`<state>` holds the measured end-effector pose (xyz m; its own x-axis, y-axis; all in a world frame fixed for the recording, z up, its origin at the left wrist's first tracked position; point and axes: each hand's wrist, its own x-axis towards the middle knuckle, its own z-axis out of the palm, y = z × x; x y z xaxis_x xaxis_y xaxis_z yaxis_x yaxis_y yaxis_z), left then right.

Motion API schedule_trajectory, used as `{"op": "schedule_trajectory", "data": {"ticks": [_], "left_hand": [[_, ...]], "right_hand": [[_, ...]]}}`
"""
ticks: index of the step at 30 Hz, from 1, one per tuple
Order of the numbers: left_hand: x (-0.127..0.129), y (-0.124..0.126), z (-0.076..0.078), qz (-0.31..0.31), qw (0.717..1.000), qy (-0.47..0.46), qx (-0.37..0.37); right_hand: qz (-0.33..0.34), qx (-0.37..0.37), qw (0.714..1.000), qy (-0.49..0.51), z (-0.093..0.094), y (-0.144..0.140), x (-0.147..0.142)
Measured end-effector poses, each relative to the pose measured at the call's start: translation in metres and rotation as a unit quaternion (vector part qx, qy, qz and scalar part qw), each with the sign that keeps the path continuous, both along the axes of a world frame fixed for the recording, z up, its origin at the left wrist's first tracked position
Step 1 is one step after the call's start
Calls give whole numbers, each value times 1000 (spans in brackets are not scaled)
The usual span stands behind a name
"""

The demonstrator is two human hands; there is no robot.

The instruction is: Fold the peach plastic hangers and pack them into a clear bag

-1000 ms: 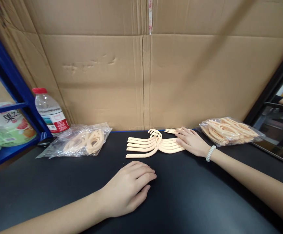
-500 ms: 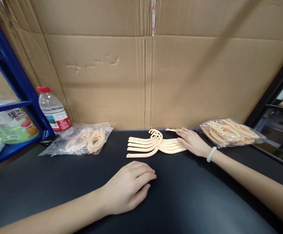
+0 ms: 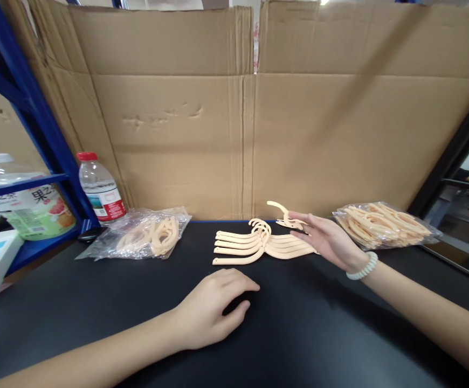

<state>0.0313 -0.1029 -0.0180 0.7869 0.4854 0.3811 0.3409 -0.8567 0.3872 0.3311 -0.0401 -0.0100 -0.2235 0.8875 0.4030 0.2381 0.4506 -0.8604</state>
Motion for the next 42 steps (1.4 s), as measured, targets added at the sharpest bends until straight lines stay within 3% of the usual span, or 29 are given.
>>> {"op": "schedule_trajectory", "data": {"ticks": [2,5,7,10,16,18,20,22,25,28,32,38,42], "left_hand": [[3,1,-2,48,990,-75,-112],[10,1,-6,93,923,-199,-317],[14,0,-7,83,884,-245,-389],[17,-1,-7,76,866,-276,-409],[16,-1,-4,121,861,-290,-400],[17,-1,-5,121,852,-303,-409],[17,-1,-8,121,836,-329,-423],[17,0,-10,125,823,-348,-430],[12,4,-9,134,829,-347,-417],[0,12,-2,175,846,-342,-368],[-14,25,4,231,850,-361,-305],[-16,35,-2,222,851,-369,-300],[-19,37,-6,229,831,-382,-334]], "right_hand": [[55,-42,995,68,4,-15,-14],[134,-98,977,134,5,-42,-38],[198,-128,957,169,3,-58,-52],[262,-135,943,155,0,-76,-68],[321,-72,944,4,1,-86,-75],[266,-13,963,-46,0,-82,-69],[144,84,977,-131,-2,-73,-60],[15,189,950,-248,-7,-60,-48],[-70,257,894,-362,-16,-43,-34],[-89,254,876,-400,-23,-33,-28],[-73,247,877,-406,-26,-32,-29],[-75,232,906,-345,-27,-32,-29],[-96,209,924,-307,-31,-30,-27]]}}
